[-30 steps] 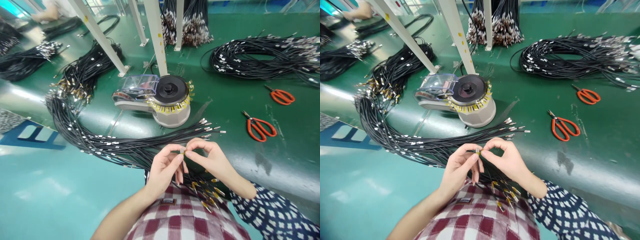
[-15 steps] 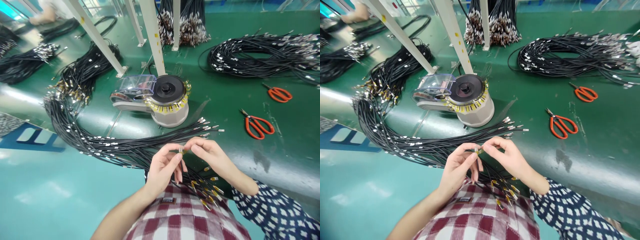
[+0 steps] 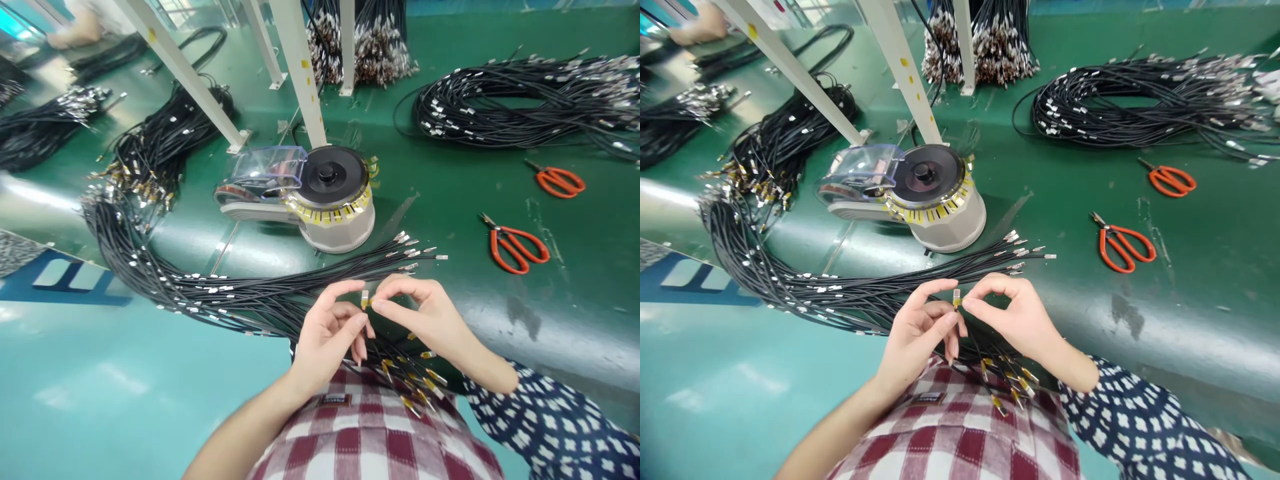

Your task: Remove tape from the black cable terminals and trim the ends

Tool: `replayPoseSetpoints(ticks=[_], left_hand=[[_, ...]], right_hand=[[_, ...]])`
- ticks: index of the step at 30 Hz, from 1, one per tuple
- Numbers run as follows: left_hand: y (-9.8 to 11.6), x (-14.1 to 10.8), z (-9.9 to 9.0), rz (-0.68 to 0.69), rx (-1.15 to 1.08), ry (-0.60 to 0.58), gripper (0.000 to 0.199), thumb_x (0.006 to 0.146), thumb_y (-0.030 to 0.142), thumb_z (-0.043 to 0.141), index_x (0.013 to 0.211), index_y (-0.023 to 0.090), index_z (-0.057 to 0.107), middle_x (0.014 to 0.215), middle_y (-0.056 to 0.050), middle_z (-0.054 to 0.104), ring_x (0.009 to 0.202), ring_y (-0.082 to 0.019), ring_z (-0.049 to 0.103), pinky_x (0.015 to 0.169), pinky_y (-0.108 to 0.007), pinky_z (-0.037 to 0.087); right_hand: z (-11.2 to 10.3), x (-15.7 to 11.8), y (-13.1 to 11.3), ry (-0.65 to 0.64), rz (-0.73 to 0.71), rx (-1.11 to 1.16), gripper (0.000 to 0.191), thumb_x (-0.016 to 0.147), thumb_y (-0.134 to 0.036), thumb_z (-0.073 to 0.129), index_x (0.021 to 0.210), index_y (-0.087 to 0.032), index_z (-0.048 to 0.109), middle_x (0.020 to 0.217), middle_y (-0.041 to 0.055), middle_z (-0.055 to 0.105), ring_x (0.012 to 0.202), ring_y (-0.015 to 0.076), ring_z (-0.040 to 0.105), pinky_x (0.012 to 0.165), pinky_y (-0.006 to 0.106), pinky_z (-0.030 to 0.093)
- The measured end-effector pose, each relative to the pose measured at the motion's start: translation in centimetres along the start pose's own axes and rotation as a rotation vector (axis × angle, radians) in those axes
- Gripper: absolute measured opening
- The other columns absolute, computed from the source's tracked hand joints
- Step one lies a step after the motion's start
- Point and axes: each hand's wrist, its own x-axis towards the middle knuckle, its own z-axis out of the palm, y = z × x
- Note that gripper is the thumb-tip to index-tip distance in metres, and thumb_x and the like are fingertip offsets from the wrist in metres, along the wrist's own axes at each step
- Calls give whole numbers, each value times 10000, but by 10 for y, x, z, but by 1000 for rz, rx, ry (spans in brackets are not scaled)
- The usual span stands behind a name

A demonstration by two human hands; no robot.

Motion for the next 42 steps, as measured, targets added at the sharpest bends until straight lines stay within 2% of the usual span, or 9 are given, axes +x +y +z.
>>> replayPoseSetpoints(ticks=[6, 10, 16, 21, 42], left_hand=[[-1, -1, 1, 21, 23, 42, 421, 889, 323, 674, 1262, 174, 546, 695, 13, 659, 432, -94, 602, 412, -188, 509], [0, -2, 1, 24, 26, 79, 460, 880, 322, 683, 1293, 172, 549, 690, 12, 658, 444, -101, 612, 424, -201, 529], [1, -3, 0, 32, -5, 54, 397, 882, 310, 680, 1232, 179, 544, 691, 10, 666, 453, -112, 627, 429, -208, 541], [-1, -3, 0, 24, -17, 49, 388, 882, 323, 681, 1218, 192, 537, 694, 12, 672, 455, -115, 631, 428, -208, 539], [-3, -5, -1, 25, -33, 21, 345, 901, 292, 660, 1210, 196, 542, 710, 2, 683, 463, -112, 631, 440, -207, 534]], right_hand=[[11, -7, 5, 123, -91, 75, 112, 827, -268, 726, 732, -211, 712, 752, 25, 698, 737, 179, 643, 737, 337, 514], [14, -9, 7, 160, -87, 99, 114, 826, -287, 733, 738, -217, 715, 762, 26, 696, 743, 180, 641, 740, 340, 514], [16, -7, 12, 74, -45, 152, 122, 824, -299, 738, 738, -217, 712, 712, 9, 691, 710, 170, 634, 729, 335, 507], [19, -5, 11, 99, -25, 163, 166, 796, -346, 758, 716, -210, 708, 690, 9, 681, 673, 170, 629, 695, 335, 508], [20, -3, 12, 86, 1, 154, 165, 813, -324, 735, 703, -209, 692, 717, 12, 673, 709, 173, 621, 732, 337, 491]])
